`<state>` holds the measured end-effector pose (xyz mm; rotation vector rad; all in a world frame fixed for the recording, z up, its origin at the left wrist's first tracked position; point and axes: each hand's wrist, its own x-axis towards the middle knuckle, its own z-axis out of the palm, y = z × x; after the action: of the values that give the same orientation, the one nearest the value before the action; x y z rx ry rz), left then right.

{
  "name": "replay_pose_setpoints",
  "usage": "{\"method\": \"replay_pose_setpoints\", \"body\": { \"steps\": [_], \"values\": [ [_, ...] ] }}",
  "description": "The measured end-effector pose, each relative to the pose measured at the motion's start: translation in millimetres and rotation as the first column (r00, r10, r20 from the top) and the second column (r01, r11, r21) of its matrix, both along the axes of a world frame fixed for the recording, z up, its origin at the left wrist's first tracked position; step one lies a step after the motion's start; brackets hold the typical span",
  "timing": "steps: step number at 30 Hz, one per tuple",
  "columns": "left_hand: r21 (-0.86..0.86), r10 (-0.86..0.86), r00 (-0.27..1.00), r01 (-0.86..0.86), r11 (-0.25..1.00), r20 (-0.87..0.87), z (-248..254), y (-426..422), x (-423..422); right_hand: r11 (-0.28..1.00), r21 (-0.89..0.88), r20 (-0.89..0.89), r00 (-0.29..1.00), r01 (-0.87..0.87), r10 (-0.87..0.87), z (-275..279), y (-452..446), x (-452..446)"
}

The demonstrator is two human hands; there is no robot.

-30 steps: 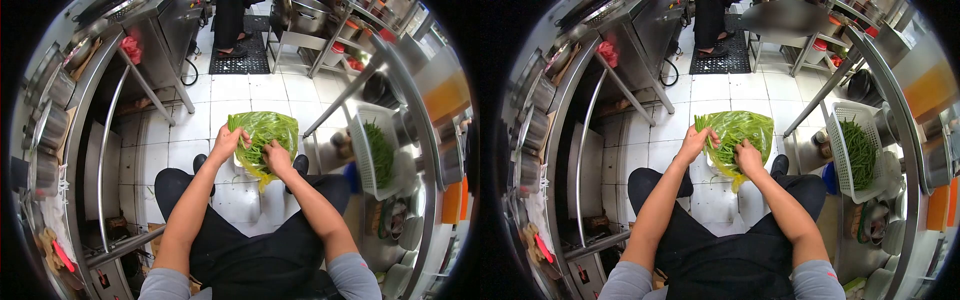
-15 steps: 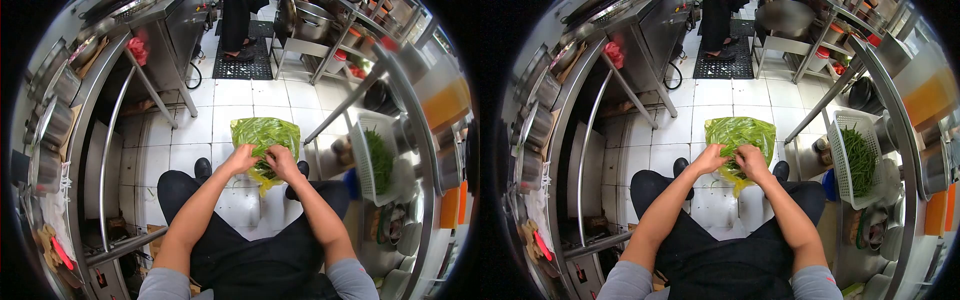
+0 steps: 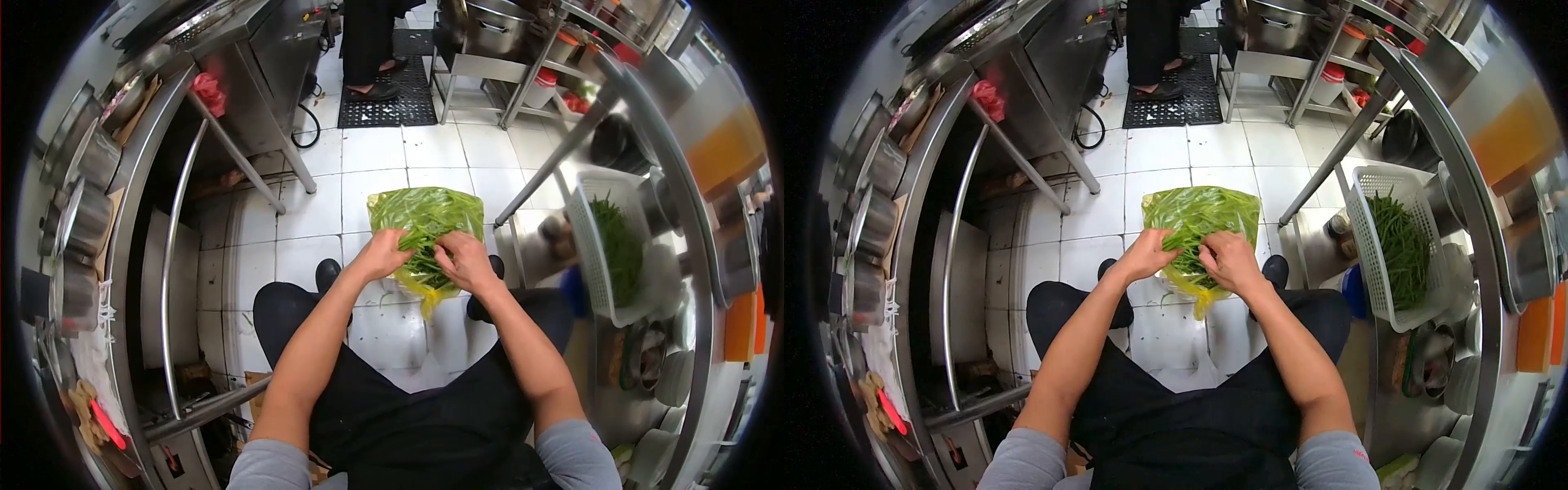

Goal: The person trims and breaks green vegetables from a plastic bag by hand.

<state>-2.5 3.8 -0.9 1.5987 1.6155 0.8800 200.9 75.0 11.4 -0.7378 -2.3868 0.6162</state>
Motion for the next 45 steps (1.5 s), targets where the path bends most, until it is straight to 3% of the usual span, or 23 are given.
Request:
{"method": "replay_pose_setpoints", "body": {
  "steps": [2,6,8,9,10,11,12,14,16,18,23,25,28,29,30,32,37,40,44,45],
  "values": [
    [0.038,-0.019,0.995,0.023,0.999,-0.093,-11,1,-2,1.000,0.021,0.074,0.997,-0.003,0.002,-7,1,-1],
    [0.074,-0.037,0.998,0.041,0.996,-0.055,-10,1,-5,0.997,0.079,0.194,0.981,-0.016,0.001,-11,4,-2],
    [-0.315,0.109,0.971,-0.038,0.948,0.211,18,0,-6,0.997,-0.018,0.253,0.965,0.070,-0.063,-6,6,-2],
    [-0.304,0.111,0.955,-0.023,0.952,0.275,22,1,-8,0.997,-0.016,0.253,0.965,0.070,-0.064,-9,5,-1],
    [-0.302,0.112,0.955,-0.025,0.953,0.275,19,2,-10,0.996,-0.071,0.144,0.989,0.055,-0.044,-14,4,1],
    [-0.315,0.159,0.888,-0.017,0.949,0.432,14,3,-11,0.992,-0.124,0.031,0.999,0.033,-0.029,-19,3,2],
    [-0.327,0.203,0.793,-0.005,0.945,0.575,14,3,-11,0.992,-0.122,0.030,0.999,0.032,-0.029,-20,3,1],
    [-0.316,0.215,0.786,-0.026,0.948,0.579,13,3,-9,0.834,-0.550,-0.041,0.999,-0.043,0.024,-24,-1,-3],
    [-0.305,0.229,0.779,-0.050,0.951,0.584,13,3,-7,0.826,-0.558,-0.103,0.994,-0.078,0.024,-24,-9,-7],
    [-0.280,0.201,0.757,-0.025,0.960,0.621,10,3,-6,0.818,-0.572,-0.026,0.998,-0.062,0.057,-22,-13,-10],
    [-0.243,0.180,0.766,-0.033,0.970,0.617,8,3,-4,0.888,-0.456,0.010,0.997,-0.058,0.071,-29,-12,-14],
    [-0.200,0.167,0.769,-0.052,0.978,0.617,5,4,-6,0.868,-0.479,-0.085,0.976,0.135,-0.199,-32,-5,-15],
    [-0.170,0.248,0.763,-0.182,0.969,0.597,2,7,-13,0.907,-0.370,-0.038,0.972,0.200,-0.230,-33,10,-8],
    [-0.170,0.268,0.790,-0.208,0.963,0.552,2,8,-17,0.959,-0.238,-0.001,0.987,0.155,-0.160,-38,8,-6],
    [-0.167,0.287,0.814,-0.234,0.958,0.505,2,8,-18,0.960,-0.235,0.000,0.987,0.155,-0.159,-43,5,-6],
    [-0.145,0.307,0.796,-0.272,0.951,0.523,0,10,-14,0.996,-0.027,0.215,0.973,0.090,-0.082,-56,-6,-10],
    [-0.140,0.288,0.785,-0.253,0.957,0.548,-3,11,-13,0.998,0.062,0.264,0.964,0.020,-0.036,-76,-19,-24],
    [-0.206,0.314,0.784,-0.240,0.949,0.535,-4,9,-12,0.998,0.003,0.330,0.942,0.060,-0.058,-80,-15,-27],
    [-0.219,0.316,0.790,-0.234,0.947,0.525,-3,6,-15,0.998,-0.034,0.294,0.955,0.061,-0.048,-58,-12,-22],
    [-0.221,0.300,0.802,-0.213,0.952,0.516,-3,6,-14,0.988,-0.133,0.237,0.971,0.078,-0.044,-54,-7,-20]
  ]
}}
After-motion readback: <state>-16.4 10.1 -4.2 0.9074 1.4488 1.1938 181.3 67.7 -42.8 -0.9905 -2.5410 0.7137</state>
